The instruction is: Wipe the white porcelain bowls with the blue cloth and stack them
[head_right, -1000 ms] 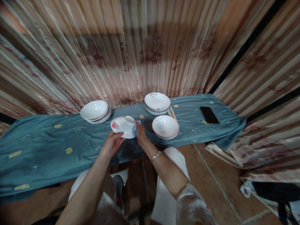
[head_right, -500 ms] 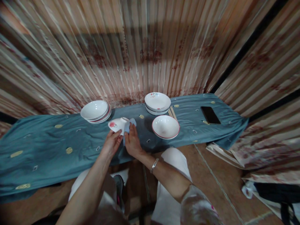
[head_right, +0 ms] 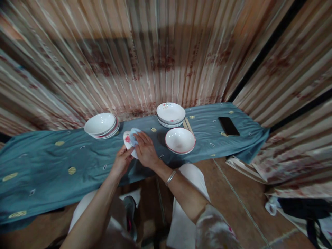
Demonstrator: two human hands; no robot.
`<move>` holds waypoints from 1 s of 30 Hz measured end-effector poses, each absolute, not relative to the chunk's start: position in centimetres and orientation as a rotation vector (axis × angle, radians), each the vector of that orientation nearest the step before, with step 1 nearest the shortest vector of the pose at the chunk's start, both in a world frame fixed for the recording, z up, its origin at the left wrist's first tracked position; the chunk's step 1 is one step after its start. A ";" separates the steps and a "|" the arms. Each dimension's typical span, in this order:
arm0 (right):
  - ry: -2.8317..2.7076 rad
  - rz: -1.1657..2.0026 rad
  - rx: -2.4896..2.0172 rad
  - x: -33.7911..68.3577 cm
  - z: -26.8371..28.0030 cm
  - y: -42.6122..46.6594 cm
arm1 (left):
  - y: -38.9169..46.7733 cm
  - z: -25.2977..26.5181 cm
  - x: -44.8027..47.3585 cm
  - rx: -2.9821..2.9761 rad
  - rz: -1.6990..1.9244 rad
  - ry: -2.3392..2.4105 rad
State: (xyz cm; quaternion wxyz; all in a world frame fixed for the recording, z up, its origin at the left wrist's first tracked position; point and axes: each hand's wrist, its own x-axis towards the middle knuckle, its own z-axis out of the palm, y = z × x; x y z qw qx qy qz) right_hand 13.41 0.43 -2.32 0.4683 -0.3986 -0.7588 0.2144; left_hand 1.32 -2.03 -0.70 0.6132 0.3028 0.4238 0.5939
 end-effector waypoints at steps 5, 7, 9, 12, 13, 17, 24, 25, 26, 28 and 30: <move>-1.641 0.796 -1.003 14.0 -1.6 2.1 | -2.2 -0.8 1.5 0.749 1.329 0.985; -1.535 0.908 -1.046 14.1 -1.5 2.8 | -2.2 -0.8 1.4 0.765 1.319 0.991; -1.434 1.000 -1.121 14.2 -1.7 3.6 | -2.2 -0.9 1.4 0.777 1.317 1.003; -1.284 1.122 -1.234 14.2 -2.6 4.9 | -2.2 -0.8 1.1 0.783 1.311 1.003; -1.227 1.162 -1.254 14.1 -2.9 5.3 | -2.2 -0.8 1.0 0.774 1.310 1.000; -1.009 1.326 -1.204 13.6 -4.2 5.8 | -2.3 -0.7 0.5 0.691 1.327 0.985; -0.812 1.358 -1.175 12.6 -5.1 4.3 | -2.3 -0.9 -0.3 0.610 1.383 0.943; -0.806 1.359 -1.178 12.5 -5.3 4.0 | -2.3 -1.0 -0.5 0.598 1.396 0.936; -0.798 1.363 -1.180 12.4 -5.4 3.7 | -2.2 -1.1 -0.6 0.585 1.407 0.933; -0.791 1.384 -1.164 12.1 -5.6 3.0 | -2.0 -1.3 -1.0 0.548 1.419 0.934; -0.815 1.390 -1.138 12.0 -5.8 2.2 | -1.8 -1.4 -1.3 0.494 1.424 0.936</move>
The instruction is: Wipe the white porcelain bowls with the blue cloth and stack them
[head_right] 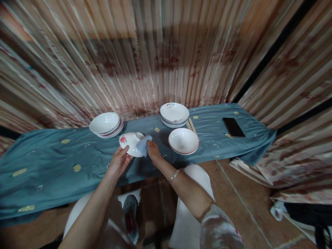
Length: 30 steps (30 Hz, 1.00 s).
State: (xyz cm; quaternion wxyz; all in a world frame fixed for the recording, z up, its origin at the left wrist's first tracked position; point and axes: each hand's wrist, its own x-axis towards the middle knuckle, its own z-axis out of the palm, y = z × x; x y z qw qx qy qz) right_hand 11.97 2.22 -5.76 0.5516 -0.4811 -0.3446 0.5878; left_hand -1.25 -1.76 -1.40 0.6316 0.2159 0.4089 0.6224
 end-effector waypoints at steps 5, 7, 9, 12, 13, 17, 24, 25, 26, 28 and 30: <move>-1.045 1.238 -1.192 11.9 -5.6 0.3 | -1.3 -1.3 -1.6 0.380 1.472 0.909; -1.102 1.183 -1.210 11.9 -5.4 0.0 | -1.1 -1.1 -1.7 0.351 1.498 0.907; -1.129 1.157 -1.203 12.0 -5.4 0.0 | -0.9 -1.0 -1.8 0.314 1.507 0.920; -1.176 1.110 -1.156 12.2 -5.5 0.4 | -0.8 -0.9 -2.0 0.263 1.510 0.929; -1.208 1.090 -1.141 12.3 -5.5 0.6 | -0.8 -0.9 -2.0 0.247 1.518 0.925; -1.426 0.966 -1.122 12.6 -5.7 1.2 | -0.8 -1.1 -1.7 0.205 1.554 0.928; -1.698 0.654 -1.121 12.1 -6.6 1.3 | -0.6 -1.7 -0.9 0.269 1.617 1.037; -1.717 0.648 -1.115 12.0 -6.7 1.2 | -0.5 -1.7 -0.9 0.274 1.624 1.050; -1.734 0.651 -1.105 11.9 -6.7 1.1 | -0.5 -1.8 -1.0 0.272 1.633 1.069; -1.766 0.673 -1.065 12.0 -6.6 0.8 | -0.4 -2.0 -1.1 0.266 1.651 1.108; -1.795 0.699 -1.010 12.2 -6.3 0.4 | -0.3 -2.1 -1.4 0.274 1.648 1.117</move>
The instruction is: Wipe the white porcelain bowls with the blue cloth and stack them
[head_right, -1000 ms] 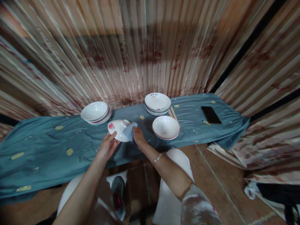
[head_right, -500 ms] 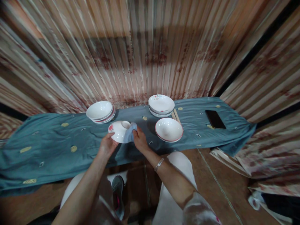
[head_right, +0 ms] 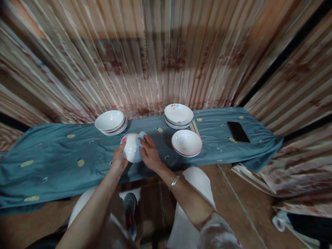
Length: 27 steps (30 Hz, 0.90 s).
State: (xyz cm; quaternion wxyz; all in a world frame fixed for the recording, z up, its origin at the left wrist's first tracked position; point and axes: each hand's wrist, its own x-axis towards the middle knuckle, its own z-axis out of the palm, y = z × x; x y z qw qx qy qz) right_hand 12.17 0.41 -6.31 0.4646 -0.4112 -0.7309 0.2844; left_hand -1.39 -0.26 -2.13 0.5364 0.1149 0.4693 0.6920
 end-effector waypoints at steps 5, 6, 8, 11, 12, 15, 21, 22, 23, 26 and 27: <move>-1.864 0.722 -0.942 13.2 -5.7 -0.6 | -0.2 -2.3 -1.8 0.273 1.626 1.116; -1.877 0.711 -0.944 13.4 -5.7 -0.7 | -0.2 -2.2 -1.8 0.281 1.625 1.113; -1.901 0.674 -0.961 14.0 -5.5 -1.0 | -0.1 -2.1 -1.7 0.298 1.623 1.123; -1.938 0.596 -1.008 14.6 -5.3 -1.4 | 0.0 -1.9 -1.5 0.291 1.637 1.185; -1.948 0.567 -1.026 14.7 -5.3 -1.5 | 0.0 -1.9 -1.5 0.290 1.643 1.202; -1.966 0.491 -1.065 15.0 -5.4 -1.5 | 0.2 -2.0 -1.5 0.310 1.658 1.241; -1.903 0.550 -1.105 14.4 -6.4 -0.3 | 0.2 -2.3 -1.4 0.379 1.669 1.277; -1.888 0.589 -1.110 14.2 -6.5 0.0 | 0.2 -2.3 -1.3 0.389 1.671 1.269; -1.871 0.632 -1.111 14.0 -6.7 0.3 | 0.3 -2.4 -1.3 0.401 1.673 1.264; -1.826 0.744 -1.073 13.5 -6.9 0.9 | 0.3 -2.5 -1.3 0.423 1.690 1.280; -1.818 0.770 -1.049 13.3 -6.9 0.9 | 0.4 -2.5 -1.3 0.425 1.690 1.282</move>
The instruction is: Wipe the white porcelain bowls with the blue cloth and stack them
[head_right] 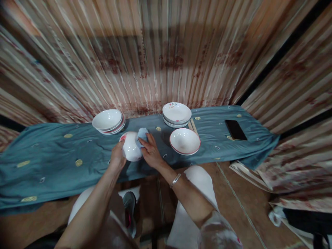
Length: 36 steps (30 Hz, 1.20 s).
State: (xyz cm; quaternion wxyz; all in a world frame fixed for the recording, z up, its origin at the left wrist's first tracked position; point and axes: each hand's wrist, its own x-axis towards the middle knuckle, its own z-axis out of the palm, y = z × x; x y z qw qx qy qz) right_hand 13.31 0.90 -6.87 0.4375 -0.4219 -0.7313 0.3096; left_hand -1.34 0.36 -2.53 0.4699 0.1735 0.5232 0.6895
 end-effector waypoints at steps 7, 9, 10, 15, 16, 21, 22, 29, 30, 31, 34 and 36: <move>-1.843 0.812 -1.011 13.6 -6.3 -0.3 | 0.2 -2.6 -1.6 0.418 1.672 1.238; -1.874 0.795 -1.022 14.1 -6.0 -0.6 | 0.2 -2.5 -1.7 0.421 1.658 1.242; -1.890 0.780 -1.026 14.4 -5.9 -0.7 | 0.2 -2.5 -1.7 0.418 1.651 1.250; -1.961 0.626 -1.058 15.6 -5.4 -1.2 | 0.6 -2.4 -1.6 0.399 1.658 1.288; -1.970 0.586 -1.074 15.7 -5.4 -1.2 | 0.6 -2.3 -1.5 0.402 1.664 1.290; -1.968 0.469 -1.131 15.6 -6.0 -1.3 | 0.6 -1.7 -1.0 0.464 1.671 1.303; -1.957 0.470 -1.132 15.5 -6.2 -1.1 | 0.5 -1.6 -0.9 0.466 1.671 1.306; -1.840 0.658 -1.140 14.6 -7.1 0.7 | 0.0 -0.8 0.0 0.442 1.685 1.284; -1.828 0.683 -1.144 14.4 -7.1 0.9 | 0.0 -0.8 0.0 0.441 1.689 1.279; -1.817 0.704 -1.146 14.3 -7.1 0.9 | 0.0 -0.8 0.1 0.441 1.694 1.278; -1.780 0.742 -1.124 13.9 -7.1 0.9 | 0.0 -0.8 0.1 0.436 1.708 1.283; -1.765 0.756 -1.087 13.8 -7.0 0.6 | 0.0 -0.9 0.0 0.437 1.704 1.270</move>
